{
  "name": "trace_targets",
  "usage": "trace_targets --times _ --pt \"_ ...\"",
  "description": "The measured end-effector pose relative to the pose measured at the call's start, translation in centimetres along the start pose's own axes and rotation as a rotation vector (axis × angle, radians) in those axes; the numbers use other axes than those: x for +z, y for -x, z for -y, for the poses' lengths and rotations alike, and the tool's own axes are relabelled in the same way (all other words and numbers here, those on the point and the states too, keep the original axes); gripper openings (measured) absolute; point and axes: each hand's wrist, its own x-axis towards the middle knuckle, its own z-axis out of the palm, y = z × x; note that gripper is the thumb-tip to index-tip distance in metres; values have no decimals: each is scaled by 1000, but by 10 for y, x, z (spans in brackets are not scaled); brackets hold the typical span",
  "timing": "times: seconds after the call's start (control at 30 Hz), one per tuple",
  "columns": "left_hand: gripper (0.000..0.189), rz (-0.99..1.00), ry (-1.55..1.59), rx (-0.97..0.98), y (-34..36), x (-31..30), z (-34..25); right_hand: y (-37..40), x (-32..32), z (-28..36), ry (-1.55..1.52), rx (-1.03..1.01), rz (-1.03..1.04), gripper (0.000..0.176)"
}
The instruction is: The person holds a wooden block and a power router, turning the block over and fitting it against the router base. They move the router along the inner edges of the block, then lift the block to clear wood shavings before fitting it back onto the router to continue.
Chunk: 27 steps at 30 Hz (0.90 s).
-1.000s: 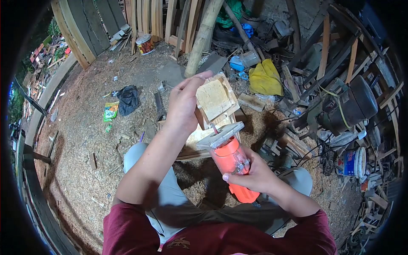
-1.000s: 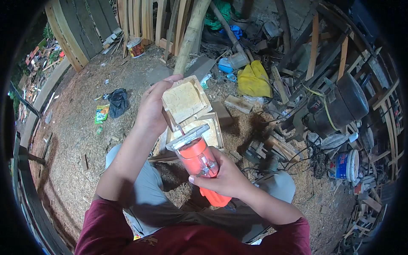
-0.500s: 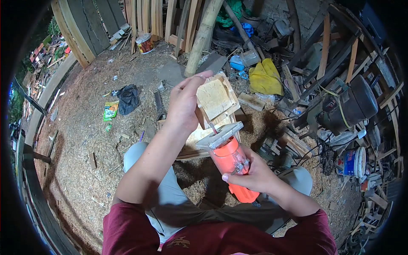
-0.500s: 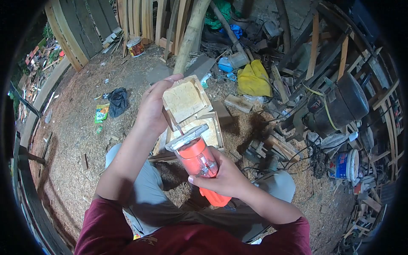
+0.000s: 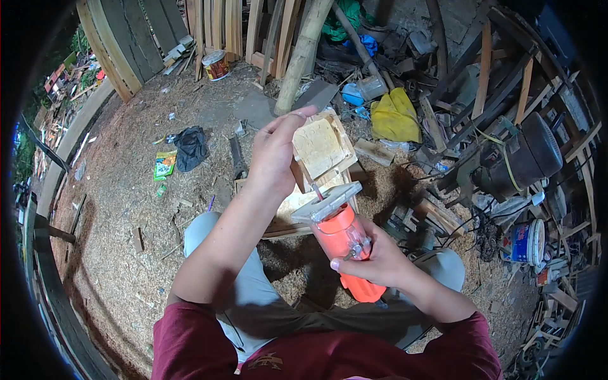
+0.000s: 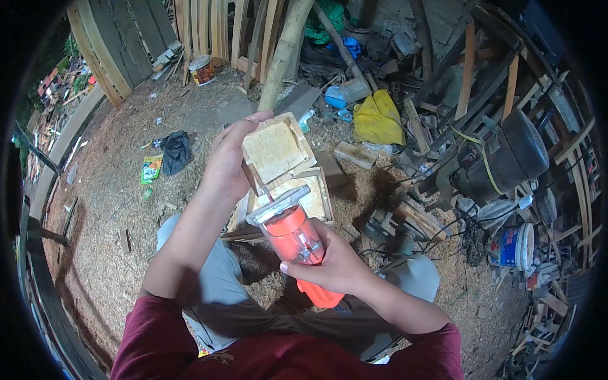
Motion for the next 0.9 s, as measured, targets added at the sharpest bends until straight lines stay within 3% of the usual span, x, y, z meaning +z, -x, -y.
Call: trace_targets --times 0.9 --pt "33 -17 69 8 -3 -4 -1 0 -5 6 -31 -30 -2 59"
